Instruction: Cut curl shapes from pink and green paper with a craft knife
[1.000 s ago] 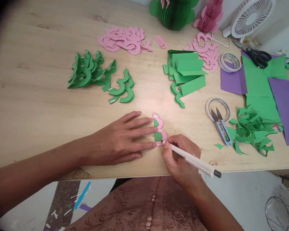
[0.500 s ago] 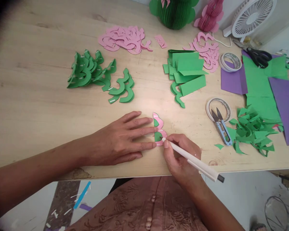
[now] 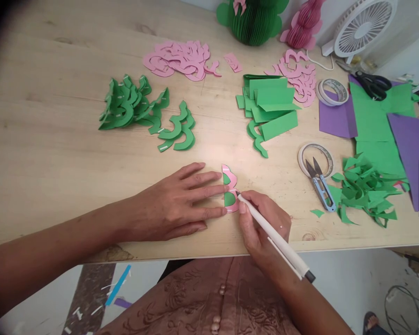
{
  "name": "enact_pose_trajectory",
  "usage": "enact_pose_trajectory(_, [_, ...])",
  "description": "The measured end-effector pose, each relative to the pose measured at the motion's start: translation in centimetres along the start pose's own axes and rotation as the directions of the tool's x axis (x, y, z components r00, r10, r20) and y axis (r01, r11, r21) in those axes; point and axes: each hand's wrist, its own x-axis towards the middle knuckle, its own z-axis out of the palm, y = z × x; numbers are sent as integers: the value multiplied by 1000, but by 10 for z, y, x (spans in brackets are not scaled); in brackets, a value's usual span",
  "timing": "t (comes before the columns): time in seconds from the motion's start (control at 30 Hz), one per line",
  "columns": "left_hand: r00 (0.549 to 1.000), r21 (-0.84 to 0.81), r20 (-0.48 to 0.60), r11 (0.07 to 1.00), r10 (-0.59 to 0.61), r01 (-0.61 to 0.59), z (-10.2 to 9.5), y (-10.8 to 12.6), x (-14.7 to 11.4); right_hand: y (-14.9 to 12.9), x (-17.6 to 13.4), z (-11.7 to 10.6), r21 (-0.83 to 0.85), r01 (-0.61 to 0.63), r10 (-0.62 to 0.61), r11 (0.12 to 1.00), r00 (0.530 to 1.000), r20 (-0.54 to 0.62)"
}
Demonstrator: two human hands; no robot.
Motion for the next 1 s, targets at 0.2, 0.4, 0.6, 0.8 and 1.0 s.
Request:
enact_pose_trajectory(0.2, [1000, 0, 0, 1000, 2, -2, 1, 0, 0, 0, -1, 2, -24, 17, -17, 1000, 1000, -17])
enact_pose_trajectory(0.4, [1000, -1, -6, 1000, 2, -2, 1, -1, 0, -1, 0, 2, -47, 26, -27, 999, 1000, -5])
enact_pose_trajectory(0.6, [1000, 6, -11, 1000, 9, -9, -1, 0, 1, -1, 0, 2, -74, 46, -46, 996, 999, -4])
enact_pose_trajectory(0.8, [1000, 22, -21, 1000, 21, -21, -2, -1, 1, 0, 1, 3, -82, 69, -69, 994, 998, 3])
enact_pose_trajectory(1.0, [998, 30, -8, 998, 55, -55, -1, -4, 0, 0, 1, 3, -99, 73, -73, 992, 997, 8])
